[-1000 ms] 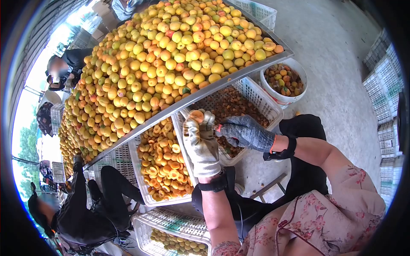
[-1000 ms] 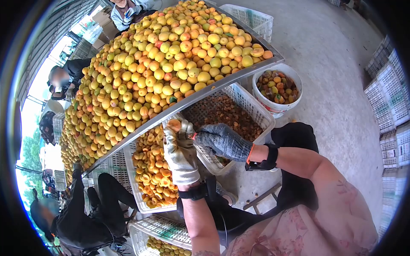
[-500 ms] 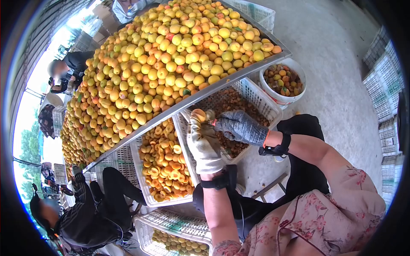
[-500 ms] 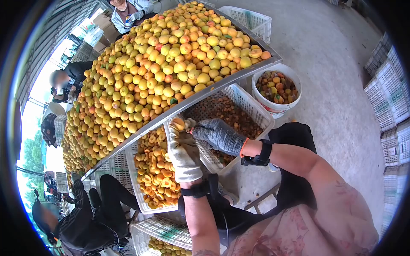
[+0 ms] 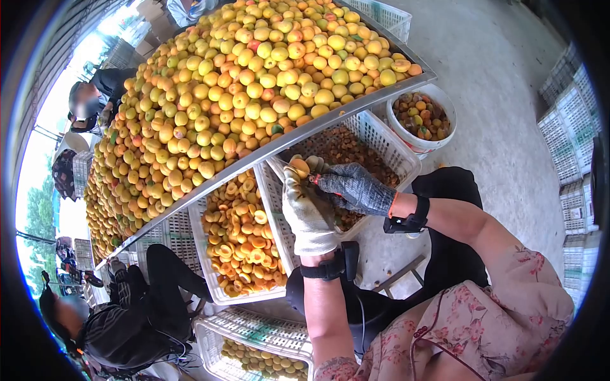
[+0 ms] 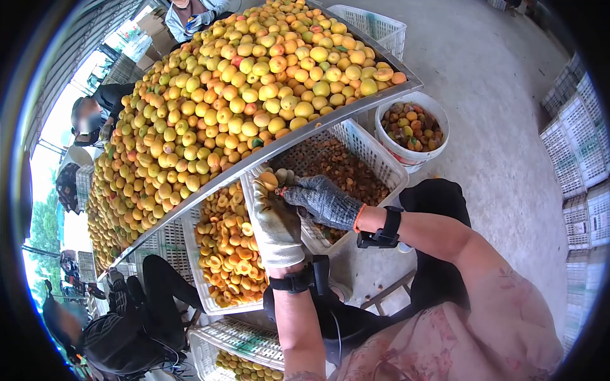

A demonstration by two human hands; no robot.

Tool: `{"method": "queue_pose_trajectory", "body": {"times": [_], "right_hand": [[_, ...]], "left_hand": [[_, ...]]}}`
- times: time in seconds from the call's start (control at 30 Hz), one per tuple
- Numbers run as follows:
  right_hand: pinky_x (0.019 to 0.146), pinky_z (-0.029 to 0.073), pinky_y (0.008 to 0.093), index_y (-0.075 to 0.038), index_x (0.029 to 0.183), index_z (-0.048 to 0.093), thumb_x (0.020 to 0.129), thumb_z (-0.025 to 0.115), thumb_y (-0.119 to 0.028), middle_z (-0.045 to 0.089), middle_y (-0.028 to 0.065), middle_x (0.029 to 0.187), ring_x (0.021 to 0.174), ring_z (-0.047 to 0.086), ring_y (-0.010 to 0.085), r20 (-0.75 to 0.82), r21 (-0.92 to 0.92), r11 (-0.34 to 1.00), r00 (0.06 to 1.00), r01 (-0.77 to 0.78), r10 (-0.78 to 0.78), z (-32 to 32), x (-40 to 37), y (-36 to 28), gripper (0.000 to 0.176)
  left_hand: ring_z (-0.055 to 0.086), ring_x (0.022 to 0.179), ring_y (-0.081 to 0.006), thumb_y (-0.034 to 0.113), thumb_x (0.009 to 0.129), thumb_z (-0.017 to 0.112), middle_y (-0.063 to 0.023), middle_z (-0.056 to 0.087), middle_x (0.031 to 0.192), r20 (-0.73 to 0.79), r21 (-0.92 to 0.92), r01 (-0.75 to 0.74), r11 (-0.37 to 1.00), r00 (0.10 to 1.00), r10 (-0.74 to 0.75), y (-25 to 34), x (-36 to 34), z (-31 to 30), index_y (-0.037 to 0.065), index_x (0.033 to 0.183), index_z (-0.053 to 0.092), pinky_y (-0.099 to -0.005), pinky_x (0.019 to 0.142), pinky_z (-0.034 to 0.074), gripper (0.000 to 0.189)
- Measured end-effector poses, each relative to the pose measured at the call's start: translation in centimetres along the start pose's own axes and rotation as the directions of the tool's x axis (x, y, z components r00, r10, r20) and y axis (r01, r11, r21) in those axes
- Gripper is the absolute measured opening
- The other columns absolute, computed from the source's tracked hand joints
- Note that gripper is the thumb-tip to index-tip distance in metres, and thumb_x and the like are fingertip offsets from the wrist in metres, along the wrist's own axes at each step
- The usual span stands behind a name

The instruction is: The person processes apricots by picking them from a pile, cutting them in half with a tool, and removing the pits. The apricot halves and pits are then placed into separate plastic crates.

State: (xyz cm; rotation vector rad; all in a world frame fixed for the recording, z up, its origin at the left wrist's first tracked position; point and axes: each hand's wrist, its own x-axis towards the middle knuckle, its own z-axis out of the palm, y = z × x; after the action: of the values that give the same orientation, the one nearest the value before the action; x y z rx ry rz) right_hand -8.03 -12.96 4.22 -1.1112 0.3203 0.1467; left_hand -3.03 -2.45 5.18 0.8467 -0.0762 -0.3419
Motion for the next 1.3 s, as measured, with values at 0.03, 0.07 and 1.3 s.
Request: {"method": "queue_pose_trajectory", "body": {"times": [0.03, 0.07, 1.3], "right_hand": [[0.051, 0.037, 0.0210, -0.006, 0.088, 0.067, 0.090, 0.063, -0.028, 0.051, -0.0054, 0.067, 0.060, 0.045, 0.0036, -0.012, 0.056, 0.998, 1.000, 0.013, -0.012, 0.3, -0.4, -0.4, 0.022], [0.050, 0.035, 0.0224, -0.004, 0.085, 0.066, 0.091, 0.060, -0.027, 0.051, -0.0050, 0.063, 0.057, 0.043, 0.0036, -0.024, 0.113, 0.993, 0.999, 0.027, -0.025, 0.5, -0.6, -0.7, 0.024], [0.054, 0.042, 0.0349, -0.003, 0.088, 0.062, 0.089, 0.063, -0.022, 0.059, 0.0115, 0.070, 0.058, 0.053, 0.0263, 0.149, -0.568, 0.738, 0.927, 0.365, -0.344, -1.5, -1.3, 0.1, 0.020]], "left_hand": [[0.058, 0.088, -0.0206, 0.031, 0.099, 0.045, -0.0093, 0.059, 0.095, -0.008, 0.024, 0.006, 1.000, 1.000, -0.006, 0.1, 0.1, 0.1, -0.001, 0.116, 0.053, -0.0347, 0.085, 0.047, 0.037], [0.058, 0.088, -0.0206, 0.031, 0.099, 0.045, -0.0093, 0.059, 0.095, -0.006, 0.023, 0.006, 1.000, 1.000, -0.006, 0.1, 0.2, 0.2, -0.001, 0.116, 0.053, -0.0347, 0.085, 0.047, 0.037], [0.061, 0.075, -0.0177, 0.037, 0.098, 0.044, -0.0042, 0.061, 0.081, -0.115, -0.208, -0.115, 0.971, 0.989, 0.093, 1.0, 2.9, -2.9, 0.008, 0.091, 0.057, -0.0375, 0.085, 0.050, 0.033]]}}
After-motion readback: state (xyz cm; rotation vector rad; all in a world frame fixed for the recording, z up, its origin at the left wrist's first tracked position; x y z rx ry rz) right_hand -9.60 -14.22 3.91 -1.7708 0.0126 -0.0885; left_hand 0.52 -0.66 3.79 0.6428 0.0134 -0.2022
